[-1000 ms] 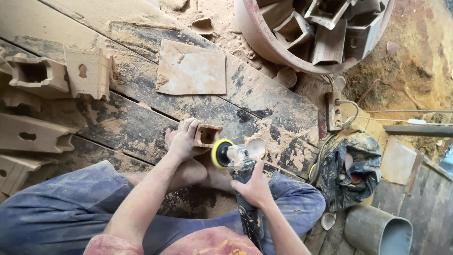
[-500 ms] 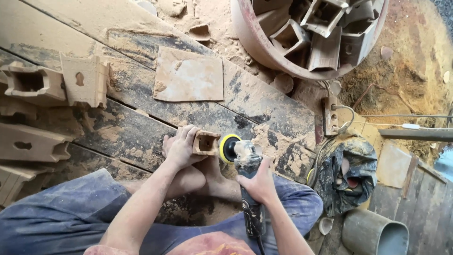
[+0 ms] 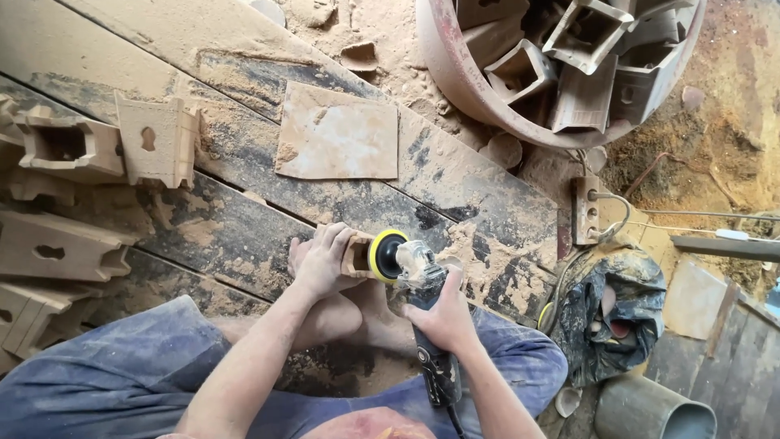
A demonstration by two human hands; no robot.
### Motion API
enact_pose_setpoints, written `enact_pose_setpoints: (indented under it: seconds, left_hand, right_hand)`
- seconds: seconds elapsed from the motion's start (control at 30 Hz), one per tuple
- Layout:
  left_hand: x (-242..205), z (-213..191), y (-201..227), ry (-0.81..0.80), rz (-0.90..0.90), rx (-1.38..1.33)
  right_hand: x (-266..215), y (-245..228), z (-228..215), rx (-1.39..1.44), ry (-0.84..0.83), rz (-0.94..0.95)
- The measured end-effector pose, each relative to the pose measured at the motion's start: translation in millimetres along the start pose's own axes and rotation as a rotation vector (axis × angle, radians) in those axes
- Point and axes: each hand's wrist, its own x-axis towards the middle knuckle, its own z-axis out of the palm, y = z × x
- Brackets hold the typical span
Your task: Sanding small wooden components using a handheld power sander in a workshop environment.
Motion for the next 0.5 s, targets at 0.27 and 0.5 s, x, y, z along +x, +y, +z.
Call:
enact_pose_setpoints:
  seconds: [0.27, 0.5]
  left_hand:
    - [-2.4, 3.9, -6.3, -0.031, -0.018, 0.008]
    - [0.0, 3.5, 1.9, 0.030, -0.019, -0.014]
  right_hand:
    - [3.1, 11.6, -10.5, 0.010, 0.063, 0.041]
    - [-9.1, -11.7, -5.2, 0.033, -0.026, 0.000]
